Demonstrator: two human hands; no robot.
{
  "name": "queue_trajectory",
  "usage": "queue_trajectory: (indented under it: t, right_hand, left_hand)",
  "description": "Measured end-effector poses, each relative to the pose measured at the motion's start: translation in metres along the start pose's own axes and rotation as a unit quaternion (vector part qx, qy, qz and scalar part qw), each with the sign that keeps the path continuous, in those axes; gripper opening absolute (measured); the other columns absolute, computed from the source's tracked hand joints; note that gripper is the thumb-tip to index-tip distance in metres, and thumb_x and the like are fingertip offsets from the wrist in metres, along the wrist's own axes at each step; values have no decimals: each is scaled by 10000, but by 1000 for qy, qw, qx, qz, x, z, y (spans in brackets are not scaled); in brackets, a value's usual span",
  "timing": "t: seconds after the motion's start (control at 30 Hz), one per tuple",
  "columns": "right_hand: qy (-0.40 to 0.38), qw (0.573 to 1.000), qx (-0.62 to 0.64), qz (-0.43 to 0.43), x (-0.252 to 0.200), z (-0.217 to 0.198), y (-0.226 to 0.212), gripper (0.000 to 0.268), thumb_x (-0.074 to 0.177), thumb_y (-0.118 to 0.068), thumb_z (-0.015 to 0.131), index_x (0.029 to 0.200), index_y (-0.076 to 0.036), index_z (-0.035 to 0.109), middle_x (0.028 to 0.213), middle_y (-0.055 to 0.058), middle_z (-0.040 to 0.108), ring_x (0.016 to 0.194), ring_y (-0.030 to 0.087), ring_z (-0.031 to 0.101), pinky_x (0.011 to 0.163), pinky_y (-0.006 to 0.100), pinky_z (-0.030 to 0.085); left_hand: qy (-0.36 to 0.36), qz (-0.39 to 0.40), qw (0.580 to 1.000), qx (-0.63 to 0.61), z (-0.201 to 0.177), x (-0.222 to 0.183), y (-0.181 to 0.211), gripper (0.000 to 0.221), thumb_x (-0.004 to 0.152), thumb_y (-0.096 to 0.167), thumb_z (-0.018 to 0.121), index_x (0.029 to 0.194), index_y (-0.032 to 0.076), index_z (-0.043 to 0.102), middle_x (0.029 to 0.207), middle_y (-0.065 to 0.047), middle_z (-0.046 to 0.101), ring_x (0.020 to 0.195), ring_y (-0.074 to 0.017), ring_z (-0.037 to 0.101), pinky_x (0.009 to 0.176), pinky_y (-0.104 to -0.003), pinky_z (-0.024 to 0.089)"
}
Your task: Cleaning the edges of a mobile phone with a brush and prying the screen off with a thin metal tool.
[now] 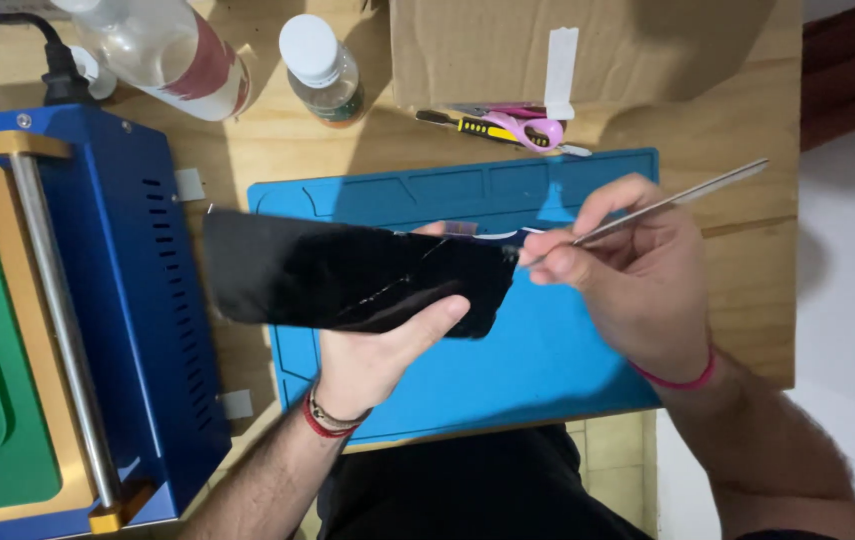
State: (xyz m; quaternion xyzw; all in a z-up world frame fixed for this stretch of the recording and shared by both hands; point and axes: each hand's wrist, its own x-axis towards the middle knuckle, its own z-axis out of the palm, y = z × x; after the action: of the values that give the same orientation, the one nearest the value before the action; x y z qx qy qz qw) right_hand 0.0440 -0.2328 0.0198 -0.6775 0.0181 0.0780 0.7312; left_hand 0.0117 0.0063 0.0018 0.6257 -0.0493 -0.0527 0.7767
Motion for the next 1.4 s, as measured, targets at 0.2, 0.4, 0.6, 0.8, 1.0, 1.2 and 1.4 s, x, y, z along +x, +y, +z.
queue_trajectory:
  t: [0.2, 0.4, 0.6, 0.8, 1.0, 1.2, 1.4]
  right_hand:
    - [-24, 1000, -6, -5, -7, 0, -3, 217, 948, 16, 787, 1039, -35, 596, 961, 238, 809, 885, 312, 868, 737, 350, 775]
    - [-82, 992, -27, -90, -11, 2, -6, 155, 1033, -119, 709, 1063, -32, 584, 900, 153, 774, 897, 281, 880, 669, 311, 799]
    - [-65, 992, -38, -100, -16, 0, -6, 140, 1034, -46, 685, 1099, -27, 561, 903, 153, 767, 853, 247, 876, 648, 269, 801]
    - [-46, 993, -39, -104, -18, -3, -4, 154, 1018, -43, 692, 1102, -21, 566, 905, 187, 774, 818, 257, 884, 637, 300, 826]
    - [-67, 980, -83, -167, -14, -7, -2, 148, 1013, -20, 681, 1110, -23, 569, 876, 190, 779, 786, 246, 898, 623, 288, 824]
    - [-62, 978, -79, -182, -16, -7, 1, 153, 1010, -35, 688, 1108, -21, 572, 886, 190, 780, 783, 239, 891, 637, 292, 827]
    - [-61, 979, -63, -185, -18, -8, 3, 167, 995, 1, 699, 1096, -26, 570, 864, 166, 754, 826, 241, 883, 710, 326, 853]
  left_hand:
    - [66, -7, 998, 17, -4, -11, -19, 225, 938, 68, 877, 1146, 62, 791, 1160, -61, 810, 1091, -179, 781, 1052, -338, 648]
    - [6, -24, 1000, -9, -3, -13, -22, 145, 944, 78, 875, 1072, 37, 820, 1077, -71, 830, 969, -173, 801, 903, -305, 678]
    - [-25, -53, 998, 1, -4, -7, -16, 88, 959, 89, 861, 1029, 46, 830, 951, -35, 814, 832, -133, 763, 767, -263, 637]
    - [-28, -88, 995, -20, -3, -14, -26, 145, 955, 76, 846, 1080, 3, 830, 1157, -136, 838, 1049, -206, 816, 953, -322, 704]
    - [-44, -91, 995, -12, -4, -17, -27, 159, 963, 72, 834, 1102, -5, 824, 1202, -165, 830, 1108, -219, 811, 1031, -338, 699]
    - [-55, -104, 993, -30, -6, -17, -26, 180, 960, 70, 828, 1104, -37, 818, 1203, -200, 828, 1131, -235, 809, 1024, -323, 685]
    - [-63, -101, 992, -34, -6, -18, -26, 187, 970, 83, 821, 1121, -26, 814, 1212, -209, 824, 1165, -260, 811, 1100, -359, 681]
